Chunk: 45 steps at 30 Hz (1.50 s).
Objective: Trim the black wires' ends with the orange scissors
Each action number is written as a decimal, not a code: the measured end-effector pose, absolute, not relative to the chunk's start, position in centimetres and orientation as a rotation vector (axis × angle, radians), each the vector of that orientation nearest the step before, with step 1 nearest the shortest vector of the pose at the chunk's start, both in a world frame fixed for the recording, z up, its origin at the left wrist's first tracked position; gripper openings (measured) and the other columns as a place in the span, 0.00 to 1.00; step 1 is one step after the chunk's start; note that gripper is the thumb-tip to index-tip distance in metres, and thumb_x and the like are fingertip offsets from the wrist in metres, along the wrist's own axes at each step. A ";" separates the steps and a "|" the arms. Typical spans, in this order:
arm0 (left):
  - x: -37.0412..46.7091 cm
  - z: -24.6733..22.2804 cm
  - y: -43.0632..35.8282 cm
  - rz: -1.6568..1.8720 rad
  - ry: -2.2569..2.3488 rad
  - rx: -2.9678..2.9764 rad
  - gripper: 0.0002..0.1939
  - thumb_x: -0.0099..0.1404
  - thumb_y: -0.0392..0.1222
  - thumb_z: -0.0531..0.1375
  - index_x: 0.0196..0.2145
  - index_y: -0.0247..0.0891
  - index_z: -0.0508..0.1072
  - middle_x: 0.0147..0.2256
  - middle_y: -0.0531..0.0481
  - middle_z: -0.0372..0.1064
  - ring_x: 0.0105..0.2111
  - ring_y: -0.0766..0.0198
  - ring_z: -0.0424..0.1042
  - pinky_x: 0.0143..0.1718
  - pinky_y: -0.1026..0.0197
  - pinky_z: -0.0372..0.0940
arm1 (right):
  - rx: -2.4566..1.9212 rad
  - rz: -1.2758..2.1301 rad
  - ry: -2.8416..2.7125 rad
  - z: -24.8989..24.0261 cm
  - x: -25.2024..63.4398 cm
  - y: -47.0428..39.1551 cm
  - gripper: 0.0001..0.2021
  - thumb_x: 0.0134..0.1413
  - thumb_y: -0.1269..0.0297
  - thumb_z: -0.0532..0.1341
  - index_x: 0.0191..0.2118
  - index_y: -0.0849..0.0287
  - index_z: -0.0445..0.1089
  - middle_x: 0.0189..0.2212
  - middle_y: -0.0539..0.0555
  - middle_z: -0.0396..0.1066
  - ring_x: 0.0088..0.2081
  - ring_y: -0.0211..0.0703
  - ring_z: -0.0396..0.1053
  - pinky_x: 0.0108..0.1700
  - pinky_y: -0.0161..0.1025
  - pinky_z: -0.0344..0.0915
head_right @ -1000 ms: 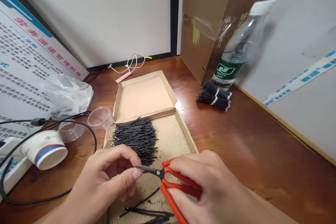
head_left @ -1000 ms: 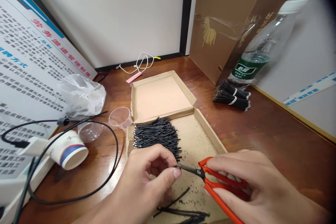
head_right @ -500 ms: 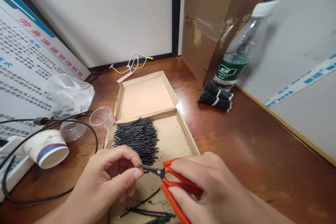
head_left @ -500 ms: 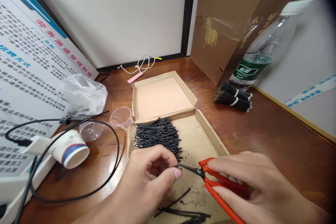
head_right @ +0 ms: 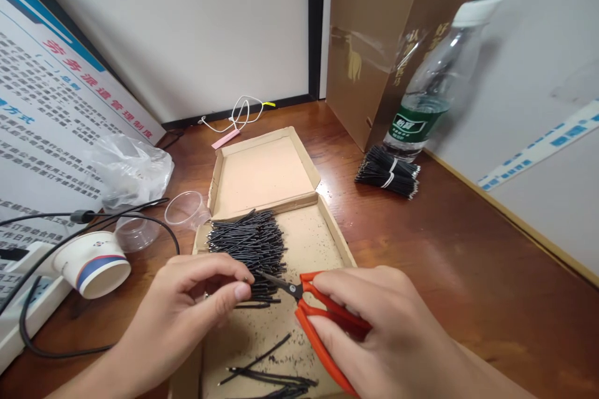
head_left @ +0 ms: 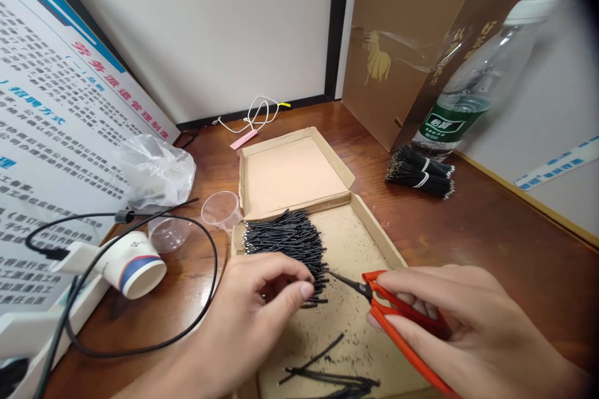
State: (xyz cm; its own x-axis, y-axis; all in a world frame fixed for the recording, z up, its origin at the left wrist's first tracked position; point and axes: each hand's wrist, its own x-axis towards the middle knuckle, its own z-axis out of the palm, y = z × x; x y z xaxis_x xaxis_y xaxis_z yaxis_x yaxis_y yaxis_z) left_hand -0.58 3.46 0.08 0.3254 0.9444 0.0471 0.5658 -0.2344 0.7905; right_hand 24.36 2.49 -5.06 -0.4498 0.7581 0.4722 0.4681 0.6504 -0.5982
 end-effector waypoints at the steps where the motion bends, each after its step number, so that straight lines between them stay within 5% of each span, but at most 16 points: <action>1: -1.0 0.3 4.0 0.718 1.321 2.077 0.08 0.70 0.34 0.61 0.34 0.34 0.80 0.27 0.50 0.76 0.26 0.65 0.72 0.29 0.64 0.65 | -0.944 0.500 -2.114 -5.1 24.4 2.6 0.07 0.68 0.73 0.58 0.42 0.55 0.72 0.24 0.50 0.73 0.19 0.38 0.63 0.22 0.38 0.56; 5: -2.2 0.8 6.8 0.634 1.315 2.645 0.09 0.71 0.30 0.59 0.36 0.32 0.80 0.33 0.46 0.78 0.30 0.62 0.75 0.33 0.61 0.67 | -0.940 0.493 -2.051 -5.1 24.5 2.9 0.05 0.67 0.71 0.60 0.41 0.55 0.72 0.22 0.48 0.71 0.19 0.38 0.62 0.20 0.39 0.55; 15: -1.0 -1.3 7.6 0.424 1.440 2.684 0.08 0.72 0.31 0.58 0.42 0.30 0.78 0.40 0.38 0.77 0.36 0.53 0.77 0.37 0.53 0.70 | -0.957 0.472 -2.005 -4.1 24.7 3.2 0.14 0.66 0.68 0.62 0.27 0.55 0.68 0.21 0.50 0.71 0.19 0.37 0.62 0.20 0.38 0.56; 21: 1.3 -2.9 1.3 0.136 1.141 2.589 0.06 0.71 0.33 0.59 0.34 0.35 0.74 0.31 0.48 0.72 0.25 0.58 0.71 0.24 0.57 0.64 | -0.978 0.493 -2.007 -3.8 24.5 3.4 0.16 0.67 0.69 0.59 0.25 0.55 0.62 0.19 0.48 0.65 0.18 0.36 0.55 0.20 0.38 0.52; 25: 1.8 -4.2 -0.1 0.058 1.138 2.639 0.09 0.71 0.28 0.55 0.35 0.37 0.70 0.32 0.47 0.71 0.27 0.56 0.70 0.25 0.55 0.61 | -0.995 0.508 -2.014 -3.9 24.5 3.5 0.17 0.65 0.71 0.59 0.24 0.55 0.60 0.19 0.47 0.59 0.19 0.35 0.51 0.21 0.38 0.51; 31: 0.3 -2.8 0.6 0.278 1.200 2.282 0.10 0.75 0.29 0.50 0.37 0.40 0.65 0.29 0.55 0.67 0.26 0.65 0.65 0.27 0.62 0.59 | -0.996 0.579 -2.016 -3.9 24.7 2.9 0.14 0.63 0.71 0.60 0.24 0.55 0.63 0.20 0.48 0.65 0.19 0.36 0.56 0.21 0.37 0.54; 39: -0.3 -1.0 0.5 0.688 1.284 1.870 0.05 0.70 0.33 0.62 0.36 0.40 0.75 0.26 0.58 0.70 0.22 0.71 0.65 0.23 0.69 0.61 | -0.973 0.636 -2.060 -5.3 24.4 1.8 0.12 0.60 0.54 0.69 0.33 0.55 0.73 0.20 0.50 0.65 0.23 0.42 0.63 0.24 0.37 0.58; 45: 0.3 0.2 0.8 0.744 1.315 1.641 0.05 0.67 0.35 0.64 0.31 0.38 0.76 0.23 0.56 0.70 0.20 0.71 0.65 0.21 0.70 0.61 | -0.978 0.626 -2.077 -5.2 24.5 1.3 0.07 0.61 0.60 0.68 0.33 0.56 0.74 0.21 0.50 0.66 0.23 0.41 0.63 0.25 0.37 0.57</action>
